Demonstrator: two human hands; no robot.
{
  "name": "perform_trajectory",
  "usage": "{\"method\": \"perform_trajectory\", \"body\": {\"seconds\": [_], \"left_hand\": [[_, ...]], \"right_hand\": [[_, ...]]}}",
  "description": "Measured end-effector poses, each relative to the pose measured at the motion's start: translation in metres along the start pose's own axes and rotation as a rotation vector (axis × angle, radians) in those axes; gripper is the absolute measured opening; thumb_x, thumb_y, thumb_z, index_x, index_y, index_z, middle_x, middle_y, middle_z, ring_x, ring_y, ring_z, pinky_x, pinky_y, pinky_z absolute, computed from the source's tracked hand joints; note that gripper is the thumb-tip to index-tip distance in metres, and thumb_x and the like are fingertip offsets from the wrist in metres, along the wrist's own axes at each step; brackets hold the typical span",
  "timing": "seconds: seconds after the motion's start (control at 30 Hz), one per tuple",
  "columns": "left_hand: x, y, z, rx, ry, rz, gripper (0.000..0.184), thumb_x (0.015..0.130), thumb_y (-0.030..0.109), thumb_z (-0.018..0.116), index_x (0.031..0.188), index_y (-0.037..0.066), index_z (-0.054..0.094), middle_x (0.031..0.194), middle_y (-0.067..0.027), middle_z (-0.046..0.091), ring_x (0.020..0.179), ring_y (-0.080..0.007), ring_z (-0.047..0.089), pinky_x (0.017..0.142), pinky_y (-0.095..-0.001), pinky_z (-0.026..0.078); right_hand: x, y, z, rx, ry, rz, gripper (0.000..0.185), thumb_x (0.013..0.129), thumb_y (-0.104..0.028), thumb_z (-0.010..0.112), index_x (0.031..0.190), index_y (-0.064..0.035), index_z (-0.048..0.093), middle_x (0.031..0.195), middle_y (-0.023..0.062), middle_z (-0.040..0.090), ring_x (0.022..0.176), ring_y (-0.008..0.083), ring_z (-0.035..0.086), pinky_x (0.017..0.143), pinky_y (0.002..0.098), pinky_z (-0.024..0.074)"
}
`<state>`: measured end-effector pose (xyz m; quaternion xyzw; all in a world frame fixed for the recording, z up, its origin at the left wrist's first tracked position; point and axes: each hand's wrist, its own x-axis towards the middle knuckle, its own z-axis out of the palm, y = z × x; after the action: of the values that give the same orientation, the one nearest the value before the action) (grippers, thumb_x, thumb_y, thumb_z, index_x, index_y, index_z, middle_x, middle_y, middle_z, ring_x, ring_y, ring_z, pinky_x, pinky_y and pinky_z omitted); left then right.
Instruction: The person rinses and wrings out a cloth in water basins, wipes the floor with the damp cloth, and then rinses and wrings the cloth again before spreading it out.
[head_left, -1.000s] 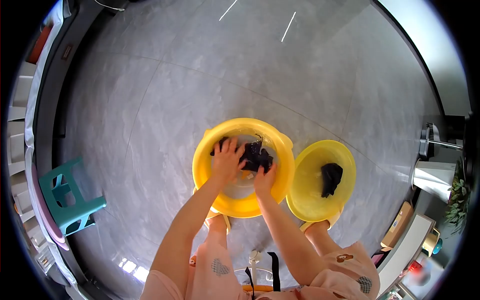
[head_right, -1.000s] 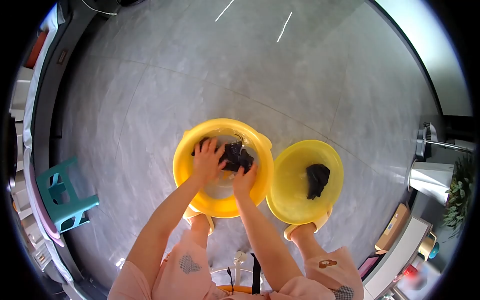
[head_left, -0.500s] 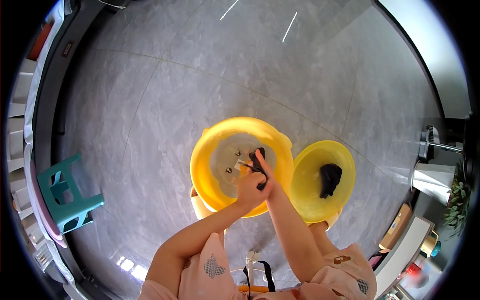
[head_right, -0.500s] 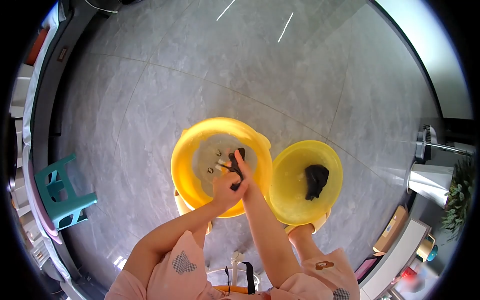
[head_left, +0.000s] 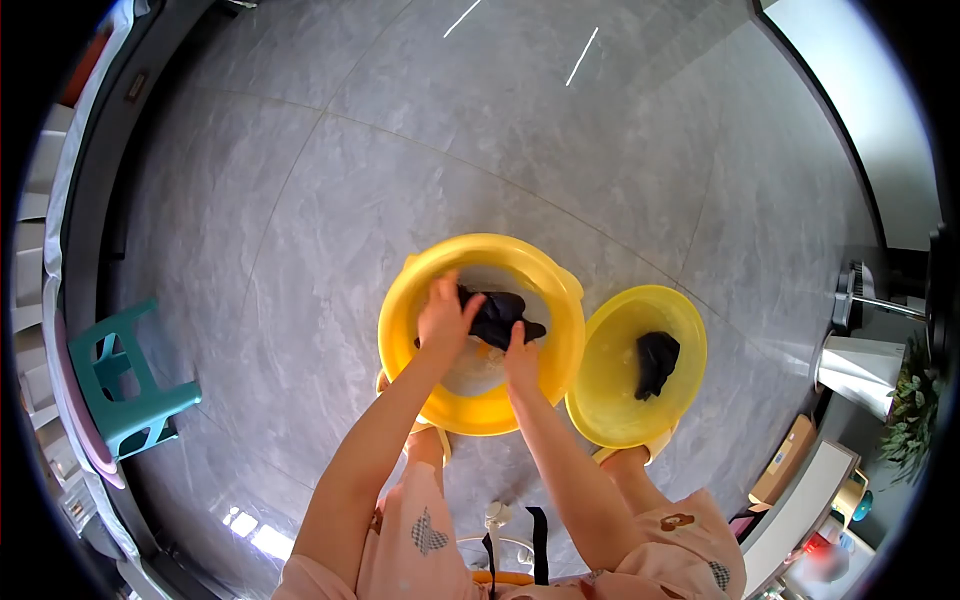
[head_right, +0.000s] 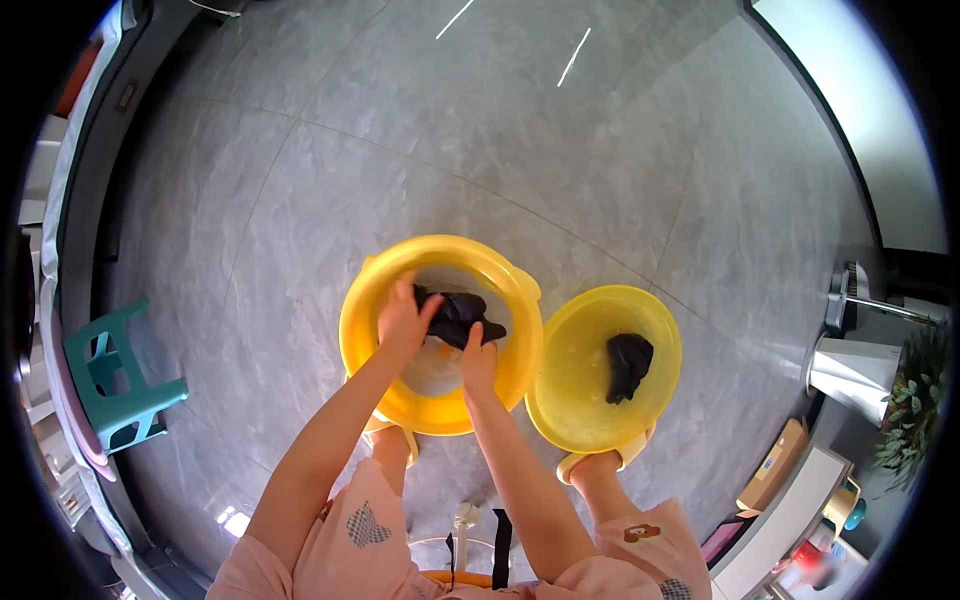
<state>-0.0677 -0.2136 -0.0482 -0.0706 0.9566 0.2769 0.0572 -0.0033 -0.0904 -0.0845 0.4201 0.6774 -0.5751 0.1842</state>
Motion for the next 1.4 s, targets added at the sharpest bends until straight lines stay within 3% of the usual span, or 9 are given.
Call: {"method": "perform_trajectory", "body": {"seconds": [0.17, 0.23, 0.37, 0.47, 0.63, 0.87, 1.0, 1.1, 1.4], "left_hand": [[0.025, -0.013, 0.008, 0.227, -0.365, 0.105, 0.031, 0.084, 0.028, 0.056, 0.103, 0.005, 0.048, 0.093, -0.0151, 0.058, 0.081, -0.0343, 0.060, 0.064, -0.0424, 0.050], [0.032, -0.005, 0.000, 0.160, -0.417, -0.186, 0.025, 0.083, 0.024, 0.056, 0.100, 0.006, 0.049, 0.090, -0.0142, 0.059, 0.081, -0.0334, 0.060, 0.066, -0.0431, 0.050], [0.014, -0.027, 0.012, 0.176, 0.063, 0.499, 0.019, 0.079, 0.014, 0.061, 0.093, 0.006, 0.053, 0.085, -0.0129, 0.060, 0.077, -0.0333, 0.059, 0.066, -0.0397, 0.048], [0.002, -0.008, -0.026, -0.304, -0.046, 0.127, 0.019, 0.074, 0.010, 0.067, 0.087, 0.008, 0.053, 0.083, -0.0076, 0.058, 0.075, -0.0233, 0.057, 0.070, -0.0319, 0.047], [-0.011, 0.002, -0.098, -0.941, 0.087, -0.011, 0.024, 0.071, -0.005, 0.067, 0.083, 0.006, 0.050, 0.085, -0.0043, 0.054, 0.076, -0.0146, 0.053, 0.072, -0.0257, 0.044], [-0.036, 0.009, -0.171, -1.173, 0.061, 0.421, 0.033, 0.064, -0.015, 0.066, 0.087, 0.005, 0.052, 0.089, -0.0102, 0.054, 0.080, -0.0165, 0.053, 0.071, -0.0261, 0.044], [-0.023, 0.016, -0.149, -0.821, -0.105, 0.141, 0.041, 0.069, -0.003, 0.071, 0.106, 0.003, 0.056, 0.086, -0.0053, 0.057, 0.079, -0.0140, 0.056, 0.070, -0.0243, 0.045], [0.001, -0.004, -0.078, -0.361, -0.148, 0.129, 0.022, 0.075, 0.015, 0.068, 0.089, 0.004, 0.056, 0.080, -0.0096, 0.060, 0.072, -0.0242, 0.059, 0.066, -0.0315, 0.047], [0.007, -0.028, 0.020, 0.286, -0.244, 0.098, 0.032, 0.082, 0.028, 0.060, 0.100, 0.007, 0.046, 0.093, -0.0116, 0.058, 0.084, -0.0347, 0.059, 0.071, -0.0412, 0.050]], "right_hand": [[0.012, 0.002, -0.001, -0.633, -0.094, -0.212, 0.031, 0.086, -0.022, 0.055, 0.111, -0.0045, 0.053, 0.102, 0.0121, 0.059, 0.082, 0.0181, 0.057, 0.060, 0.0346, 0.0470], [0.025, 0.025, 0.000, -0.113, 0.125, -0.171, 0.027, 0.081, -0.011, 0.058, 0.104, 0.0005, 0.055, 0.098, 0.0143, 0.060, 0.085, 0.0232, 0.058, 0.071, 0.0340, 0.0455], [0.020, 0.014, -0.001, 0.303, -0.014, -0.049, 0.026, 0.077, -0.001, 0.058, 0.102, 0.0014, 0.055, 0.096, 0.0087, 0.060, 0.089, 0.0191, 0.057, 0.080, 0.0292, 0.0433], [0.005, -0.010, -0.005, 0.741, -0.097, -0.141, 0.024, 0.079, -0.002, 0.058, 0.103, -0.0008, 0.056, 0.096, 0.0038, 0.058, 0.092, 0.0137, 0.054, 0.084, 0.0259, 0.0407], [-0.066, -0.074, -0.039, 0.756, 0.036, -0.367, 0.018, 0.083, -0.002, 0.058, 0.102, -0.0010, 0.056, 0.096, 0.0025, 0.058, 0.090, 0.0100, 0.052, 0.083, 0.0224, 0.0394], [-0.121, -0.098, -0.077, 0.553, 0.104, -0.854, 0.018, 0.084, -0.002, 0.057, 0.102, 0.0001, 0.054, 0.093, 0.0038, 0.057, 0.085, 0.0110, 0.053, 0.079, 0.0231, 0.0422], [-0.099, -0.095, -0.060, 0.290, 0.118, -0.592, 0.017, 0.088, -0.009, 0.053, 0.102, 0.0003, 0.054, 0.092, 0.0040, 0.056, 0.085, 0.0107, 0.052, 0.078, 0.0234, 0.0413], [-0.049, -0.069, -0.032, -0.176, 0.175, -0.543, 0.029, 0.085, -0.017, 0.053, 0.110, -0.0023, 0.054, 0.101, 0.0164, 0.060, 0.093, 0.0322, 0.058, 0.081, 0.0361, 0.0447], [-0.007, -0.016, -0.002, -1.078, 0.072, -0.836, 0.062, 0.079, -0.021, 0.054, 0.136, -0.0081, 0.032, 0.140, 0.0193, 0.028, 0.128, 0.0405, 0.025, 0.104, 0.0533, 0.0196]]}}
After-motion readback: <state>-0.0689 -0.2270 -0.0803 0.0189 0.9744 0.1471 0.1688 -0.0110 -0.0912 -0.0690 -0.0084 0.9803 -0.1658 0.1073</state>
